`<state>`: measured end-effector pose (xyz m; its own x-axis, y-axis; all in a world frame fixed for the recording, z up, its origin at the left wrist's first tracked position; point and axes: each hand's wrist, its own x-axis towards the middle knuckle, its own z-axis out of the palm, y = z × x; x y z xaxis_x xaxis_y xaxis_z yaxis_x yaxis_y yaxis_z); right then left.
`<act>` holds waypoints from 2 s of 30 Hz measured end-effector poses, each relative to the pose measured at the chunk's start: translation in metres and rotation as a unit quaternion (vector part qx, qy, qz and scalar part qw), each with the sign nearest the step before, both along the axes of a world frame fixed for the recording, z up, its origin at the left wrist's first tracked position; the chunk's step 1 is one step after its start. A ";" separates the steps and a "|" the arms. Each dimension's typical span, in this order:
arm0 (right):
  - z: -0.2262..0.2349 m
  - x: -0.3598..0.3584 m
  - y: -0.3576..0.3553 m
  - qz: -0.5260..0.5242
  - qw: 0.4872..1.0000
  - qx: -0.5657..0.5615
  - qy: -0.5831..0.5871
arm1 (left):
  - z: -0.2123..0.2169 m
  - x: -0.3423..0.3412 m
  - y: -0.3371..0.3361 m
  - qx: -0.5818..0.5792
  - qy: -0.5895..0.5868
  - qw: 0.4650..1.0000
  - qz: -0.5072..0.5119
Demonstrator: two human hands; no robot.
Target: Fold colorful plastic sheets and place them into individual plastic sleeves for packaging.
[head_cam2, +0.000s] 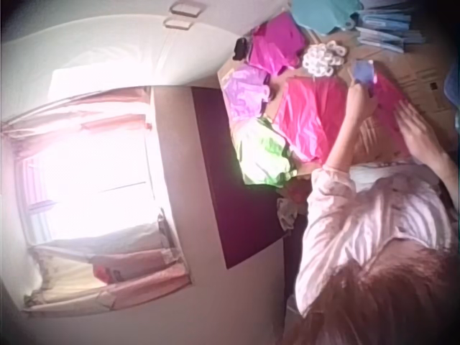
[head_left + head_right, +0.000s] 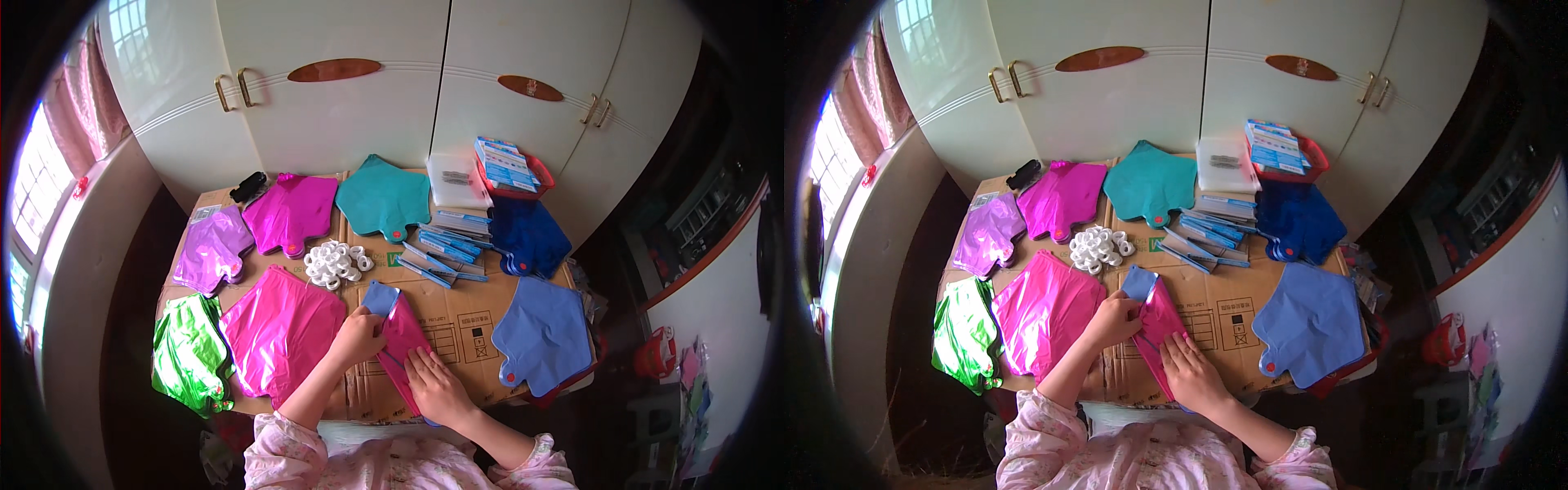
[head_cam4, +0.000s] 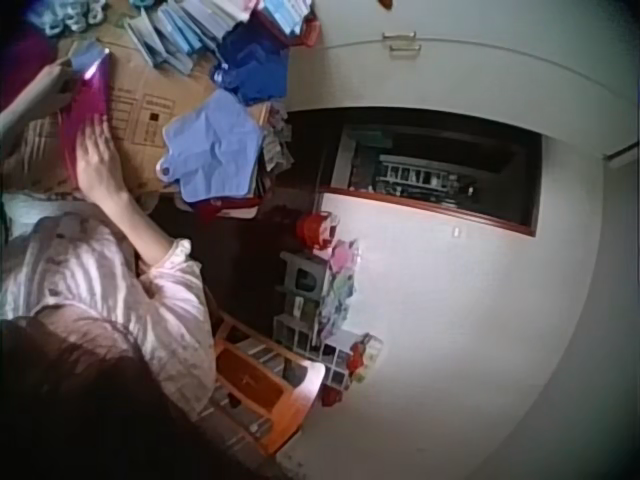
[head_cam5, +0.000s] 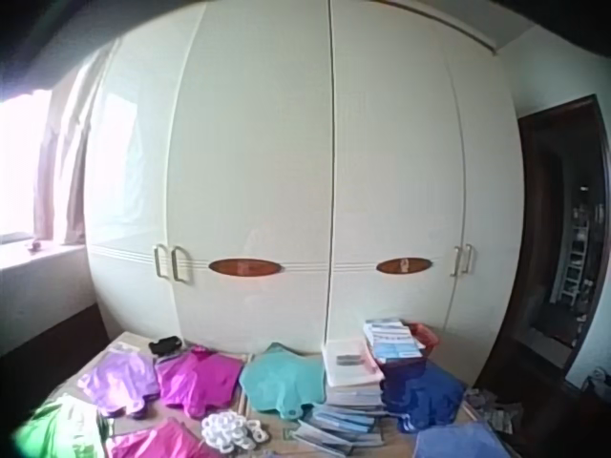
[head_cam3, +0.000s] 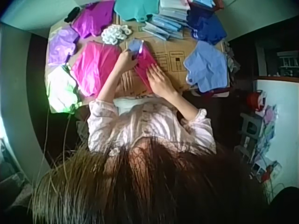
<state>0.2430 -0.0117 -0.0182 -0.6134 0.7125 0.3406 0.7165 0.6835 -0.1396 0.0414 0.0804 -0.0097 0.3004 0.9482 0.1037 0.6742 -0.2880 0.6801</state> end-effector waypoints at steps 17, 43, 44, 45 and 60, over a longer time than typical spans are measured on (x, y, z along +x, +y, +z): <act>-0.001 0.002 0.000 0.002 0.999 -0.021 0.029 | 0.000 0.001 0.000 0.011 0.015 1.000 -0.004; -0.008 0.004 0.001 0.008 0.997 -0.026 0.066 | 0.006 0.049 0.009 -0.035 0.184 0.982 -0.033; -0.008 0.004 0.001 0.008 0.997 -0.026 0.065 | 0.007 0.049 0.012 -0.040 0.181 0.982 -0.022; -0.007 0.004 0.001 0.008 0.997 -0.024 0.067 | 0.009 0.050 0.013 -0.044 0.178 0.983 -0.011; -0.006 0.002 -0.001 0.003 0.998 -0.017 0.064 | 0.027 0.002 0.019 -0.160 0.125 0.979 0.022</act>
<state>0.2455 -0.0122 -0.0246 -0.5702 0.7220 0.3919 0.6875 0.6805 -0.2534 0.0430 0.0997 0.0172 0.2359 0.9329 -0.2722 0.8384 -0.0537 0.5424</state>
